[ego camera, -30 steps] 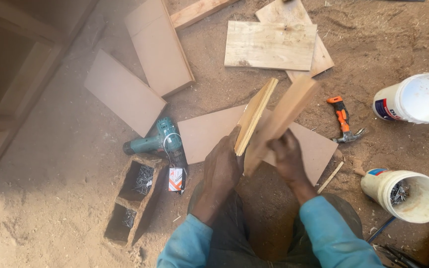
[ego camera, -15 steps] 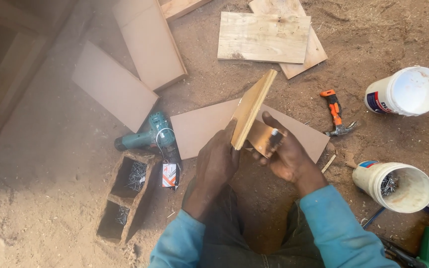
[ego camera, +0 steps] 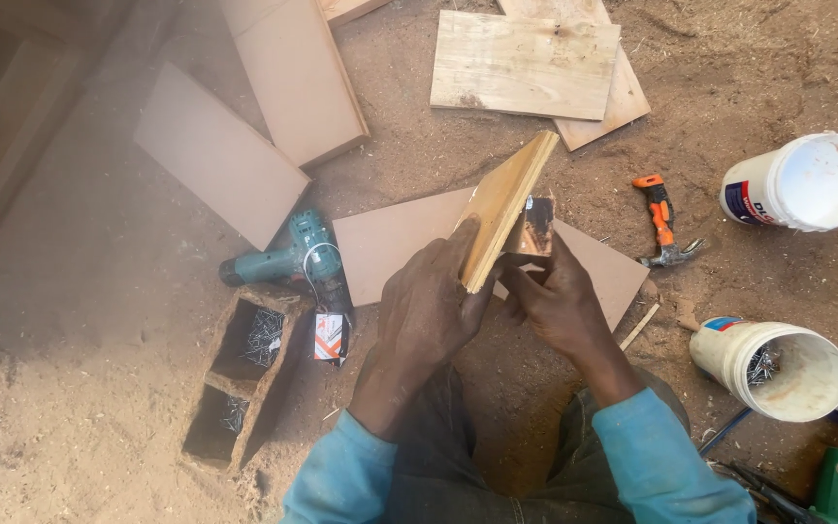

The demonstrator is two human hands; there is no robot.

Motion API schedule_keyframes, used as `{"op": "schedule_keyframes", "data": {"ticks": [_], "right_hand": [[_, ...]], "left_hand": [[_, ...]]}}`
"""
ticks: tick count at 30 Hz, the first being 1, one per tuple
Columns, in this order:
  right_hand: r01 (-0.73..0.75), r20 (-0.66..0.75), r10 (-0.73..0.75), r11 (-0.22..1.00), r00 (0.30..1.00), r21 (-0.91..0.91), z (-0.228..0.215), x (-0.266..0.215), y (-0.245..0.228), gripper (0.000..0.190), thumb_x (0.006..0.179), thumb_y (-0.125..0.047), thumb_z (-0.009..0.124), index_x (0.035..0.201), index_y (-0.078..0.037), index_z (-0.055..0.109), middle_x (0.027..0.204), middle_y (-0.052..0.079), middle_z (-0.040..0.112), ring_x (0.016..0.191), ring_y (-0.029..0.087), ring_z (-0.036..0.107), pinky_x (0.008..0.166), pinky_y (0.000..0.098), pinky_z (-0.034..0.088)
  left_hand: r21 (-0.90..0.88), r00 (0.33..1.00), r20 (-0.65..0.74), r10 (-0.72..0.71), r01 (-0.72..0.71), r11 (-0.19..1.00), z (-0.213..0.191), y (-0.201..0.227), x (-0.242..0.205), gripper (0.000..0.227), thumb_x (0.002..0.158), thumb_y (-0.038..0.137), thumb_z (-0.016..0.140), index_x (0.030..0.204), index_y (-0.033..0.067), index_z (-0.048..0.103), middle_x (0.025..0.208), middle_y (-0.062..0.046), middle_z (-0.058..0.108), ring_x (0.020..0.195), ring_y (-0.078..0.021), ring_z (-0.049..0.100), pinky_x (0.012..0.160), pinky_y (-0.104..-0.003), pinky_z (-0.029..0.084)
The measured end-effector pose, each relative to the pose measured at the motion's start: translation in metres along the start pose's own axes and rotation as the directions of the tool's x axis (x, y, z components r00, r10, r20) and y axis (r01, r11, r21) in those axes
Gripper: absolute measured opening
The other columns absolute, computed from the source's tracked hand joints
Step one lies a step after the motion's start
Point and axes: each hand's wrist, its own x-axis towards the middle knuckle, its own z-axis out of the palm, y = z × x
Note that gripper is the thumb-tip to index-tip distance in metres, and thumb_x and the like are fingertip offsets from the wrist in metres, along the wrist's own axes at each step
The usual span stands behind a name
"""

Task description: Assembling a wooden drawer by applying glue to the edges and hammering nails to join the boards.

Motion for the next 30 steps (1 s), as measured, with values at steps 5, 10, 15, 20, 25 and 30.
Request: {"op": "schedule_keyframes", "data": {"ticks": [5,10,15,20,25,30], "right_hand": [[0.207,-0.083,-0.233,0.948,0.969,-0.241,0.003,0.002,-0.001,0.037,0.087,-0.001,0.06,0.121,0.003,0.045,0.087,0.024,0.063,0.046,0.014,0.057,0.038,0.0258,0.052],[0.234,-0.04,-0.294,0.829,0.955,-0.508,0.008,0.006,-0.016,0.034,0.088,-0.009,0.062,0.111,0.0,0.038,0.06,0.012,0.06,0.04,0.021,0.06,0.037,0.0299,0.046],[0.276,0.004,-0.307,0.849,0.952,-0.451,0.009,0.01,-0.005,0.038,0.082,0.003,0.057,0.117,0.007,0.043,0.087,0.031,0.064,0.072,0.047,0.067,0.06,0.0535,0.059],[0.283,0.071,-0.286,0.82,0.956,-0.498,0.01,0.009,-0.013,0.047,0.077,0.005,0.058,0.121,0.009,0.042,0.098,0.033,0.063,0.086,0.052,0.064,0.075,0.062,0.054],[0.083,0.041,-0.073,0.827,0.996,-0.556,0.011,0.009,-0.043,0.046,0.076,-0.004,0.063,0.115,0.014,0.046,0.098,0.033,0.064,0.094,0.053,0.061,0.074,0.0617,0.053],[0.032,0.04,-0.009,0.785,0.999,-0.618,0.008,0.015,-0.043,0.041,0.08,-0.006,0.062,0.113,0.015,0.053,0.092,0.032,0.066,0.089,0.05,0.065,0.07,0.0555,0.055]], "left_hand": [[-0.028,0.998,-0.042,0.041,-0.043,0.999,-0.002,0.007,0.0,0.049,0.085,0.027,0.061,0.129,0.0069,0.056,0.076,-0.02,0.067,0.064,-0.0298,0.064,0.052,-0.037,0.051],[0.022,0.996,-0.027,0.09,-0.089,0.996,-0.009,0.015,-0.001,0.046,0.088,0.024,0.055,0.131,0.0051,0.055,0.075,-0.022,0.065,0.062,-0.0333,0.064,0.05,-0.04,0.05],[0.01,0.995,-0.037,0.087,-0.087,0.996,-0.005,0.009,-0.002,0.046,0.089,0.024,0.054,0.132,0.0072,0.054,0.076,-0.02,0.064,0.063,-0.0319,0.063,0.049,-0.039,0.051],[0.011,0.997,-0.033,0.063,-0.063,0.998,-0.005,0.006,-0.003,0.048,0.09,0.025,0.051,0.135,0.0092,0.051,0.077,-0.019,0.063,0.065,-0.032,0.064,0.05,-0.04,0.051],[0.022,0.998,-0.011,0.07,-0.069,0.997,-0.003,0.006,-0.002,0.047,0.09,0.026,0.05,0.134,0.0085,0.052,0.076,-0.017,0.062,0.064,-0.0305,0.063,0.051,-0.039,0.05],[0.036,0.996,-0.011,0.088,-0.088,0.995,-0.003,0.003,0.0,0.049,0.091,0.027,0.05,0.136,0.0089,0.05,0.077,-0.016,0.061,0.065,-0.0292,0.062,0.052,-0.038,0.051]]}}
